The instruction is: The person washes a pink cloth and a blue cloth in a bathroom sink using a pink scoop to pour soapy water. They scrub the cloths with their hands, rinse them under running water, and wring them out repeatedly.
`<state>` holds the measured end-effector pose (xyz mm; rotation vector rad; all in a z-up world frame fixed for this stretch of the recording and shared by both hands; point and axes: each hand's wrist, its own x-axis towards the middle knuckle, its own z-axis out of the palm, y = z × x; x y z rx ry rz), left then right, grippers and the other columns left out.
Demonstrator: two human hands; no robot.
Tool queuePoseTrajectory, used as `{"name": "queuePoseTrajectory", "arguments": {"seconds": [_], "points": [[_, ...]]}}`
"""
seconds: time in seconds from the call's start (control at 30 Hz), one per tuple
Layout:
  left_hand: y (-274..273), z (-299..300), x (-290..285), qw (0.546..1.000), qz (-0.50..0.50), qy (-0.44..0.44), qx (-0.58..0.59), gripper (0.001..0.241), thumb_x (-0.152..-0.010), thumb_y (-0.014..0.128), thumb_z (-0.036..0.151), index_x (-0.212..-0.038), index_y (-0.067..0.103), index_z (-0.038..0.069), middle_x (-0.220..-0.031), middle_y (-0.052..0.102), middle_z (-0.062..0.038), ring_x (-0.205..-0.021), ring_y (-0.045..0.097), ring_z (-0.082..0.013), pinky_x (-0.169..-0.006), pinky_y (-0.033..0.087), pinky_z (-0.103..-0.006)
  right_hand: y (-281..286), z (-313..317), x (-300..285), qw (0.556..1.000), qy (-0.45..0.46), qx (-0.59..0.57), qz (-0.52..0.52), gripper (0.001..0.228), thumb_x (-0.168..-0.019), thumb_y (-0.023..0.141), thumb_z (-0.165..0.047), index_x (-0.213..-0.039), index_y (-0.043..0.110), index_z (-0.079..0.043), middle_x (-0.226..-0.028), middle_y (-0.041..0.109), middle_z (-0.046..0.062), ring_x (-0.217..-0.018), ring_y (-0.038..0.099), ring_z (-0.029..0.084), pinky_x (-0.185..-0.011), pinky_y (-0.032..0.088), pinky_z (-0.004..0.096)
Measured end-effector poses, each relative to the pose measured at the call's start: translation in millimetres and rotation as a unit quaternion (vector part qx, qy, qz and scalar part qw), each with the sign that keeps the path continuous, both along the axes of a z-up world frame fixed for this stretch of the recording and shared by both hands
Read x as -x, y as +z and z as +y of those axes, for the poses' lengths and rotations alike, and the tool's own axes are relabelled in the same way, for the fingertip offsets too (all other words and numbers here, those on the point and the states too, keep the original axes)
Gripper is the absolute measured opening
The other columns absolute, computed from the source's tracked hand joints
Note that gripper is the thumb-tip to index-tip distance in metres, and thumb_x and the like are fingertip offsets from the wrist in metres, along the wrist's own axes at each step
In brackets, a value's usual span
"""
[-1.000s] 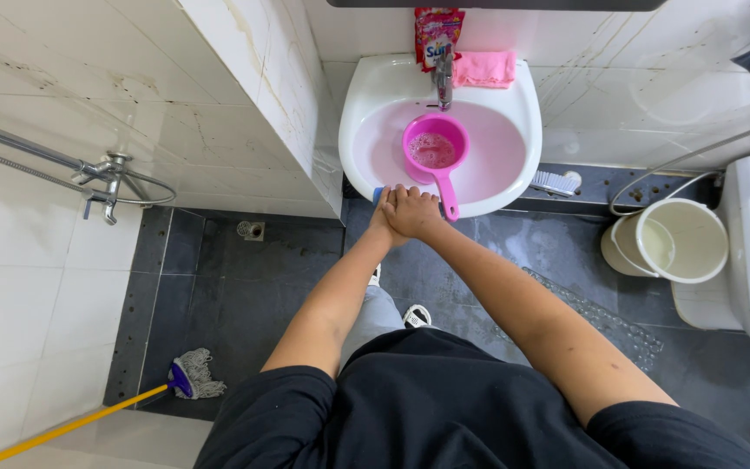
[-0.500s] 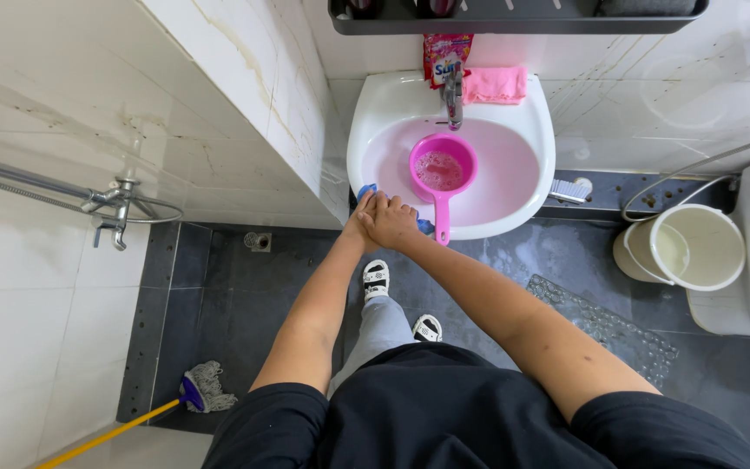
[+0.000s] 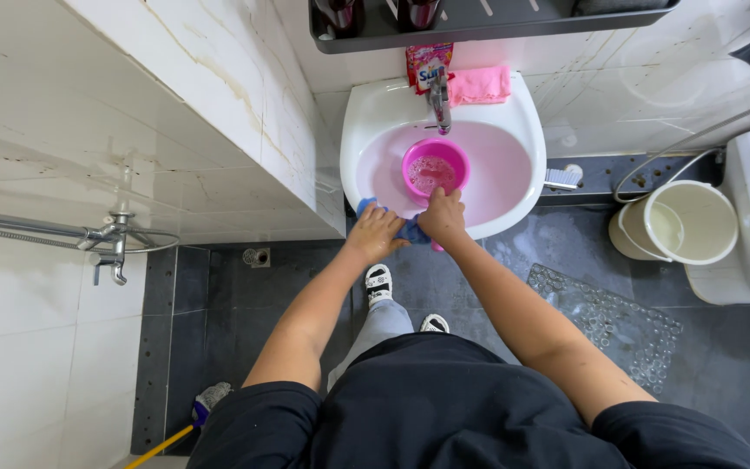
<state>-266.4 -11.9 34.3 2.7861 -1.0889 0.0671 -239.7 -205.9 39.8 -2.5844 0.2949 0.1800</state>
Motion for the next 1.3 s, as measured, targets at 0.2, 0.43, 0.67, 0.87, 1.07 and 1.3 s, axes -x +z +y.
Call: {"name": "queuePoseTrajectory", "arguments": {"seconds": [0.2,0.43,0.67,0.87,1.07,1.3], "points": [[-6.0,-28.3,24.6,0.998,0.000,0.058,0.007,0.047,-0.088,0.068,0.048,-0.119,0.067,0.013,-0.109,0.063,-0.004,-0.114,0.056,-0.0278,-0.117,0.031,-0.0500,-0.5,9.1,-2.5,0.999,0.025,-0.024,0.026,0.045,-0.075,0.073,-0.013,-0.119,0.064,-0.010,-0.130,0.049,0.027,-0.111,0.056,0.052,-0.096,0.051,0.050],[-17.0,-35.3,38.9,0.995,-0.053,0.074,0.031,0.060,-0.092,0.067,0.043,-0.139,0.056,0.008,-0.133,0.057,-0.011,-0.134,0.046,-0.0330,-0.122,0.023,-0.0532,-57.2,-1.0,-50.7,0.993,0.006,-0.112,-0.021,0.031,-0.076,0.074,-0.020,-0.104,0.069,-0.008,-0.116,0.064,0.024,-0.109,0.063,0.041,-0.095,0.054,0.045],[-17.9,-58.5,62.7,0.989,-0.066,0.110,0.077,0.070,-0.091,0.068,0.034,-0.151,0.047,0.005,-0.150,0.048,-0.015,-0.143,0.039,-0.0397,-0.121,0.024,-0.0576,-78.3,40.9,-70.6,0.979,-0.061,-0.186,-0.051,0.038,-0.071,0.083,-0.021,-0.102,0.070,-0.005,-0.111,0.058,0.029,-0.098,0.064,0.043,-0.090,0.055,0.042],[-16.1,-67.5,57.7,0.991,-0.070,0.112,0.032,0.054,-0.091,0.064,0.028,-0.139,0.059,0.004,-0.148,0.052,-0.015,-0.145,0.039,-0.0375,-0.124,0.024,-0.0569,-88.3,76.2,-73.6,0.978,-0.017,-0.192,-0.076,0.046,-0.073,0.086,-0.025,-0.110,0.069,-0.004,-0.118,0.056,0.026,-0.111,0.058,0.040,-0.098,0.051,0.041],[-9.2,-54.5,22.4,0.989,-0.031,0.061,0.129,0.045,-0.096,0.060,0.034,-0.127,0.066,0.003,-0.126,0.065,-0.018,-0.123,0.054,-0.0376,-0.112,0.034,-0.0544,-67.8,58.0,-57.4,0.938,0.136,-0.285,-0.143,0.034,-0.088,0.073,-0.018,-0.117,0.067,-0.002,-0.120,0.054,0.020,-0.105,0.063,0.037,-0.094,0.053,0.041],[-32.6,-5.7,-10.9,0.998,0.007,0.029,0.053,0.031,-0.087,0.061,0.030,-0.105,0.071,0.006,-0.107,0.071,-0.011,-0.111,0.061,-0.0307,-0.108,0.040,-0.0475,2.6,16.0,44.3,0.964,0.183,-0.180,-0.075,0.040,-0.101,0.054,-0.031,-0.134,0.062,-0.011,-0.126,0.067,0.016,-0.116,0.064,0.036,-0.100,0.050,0.047]]}}
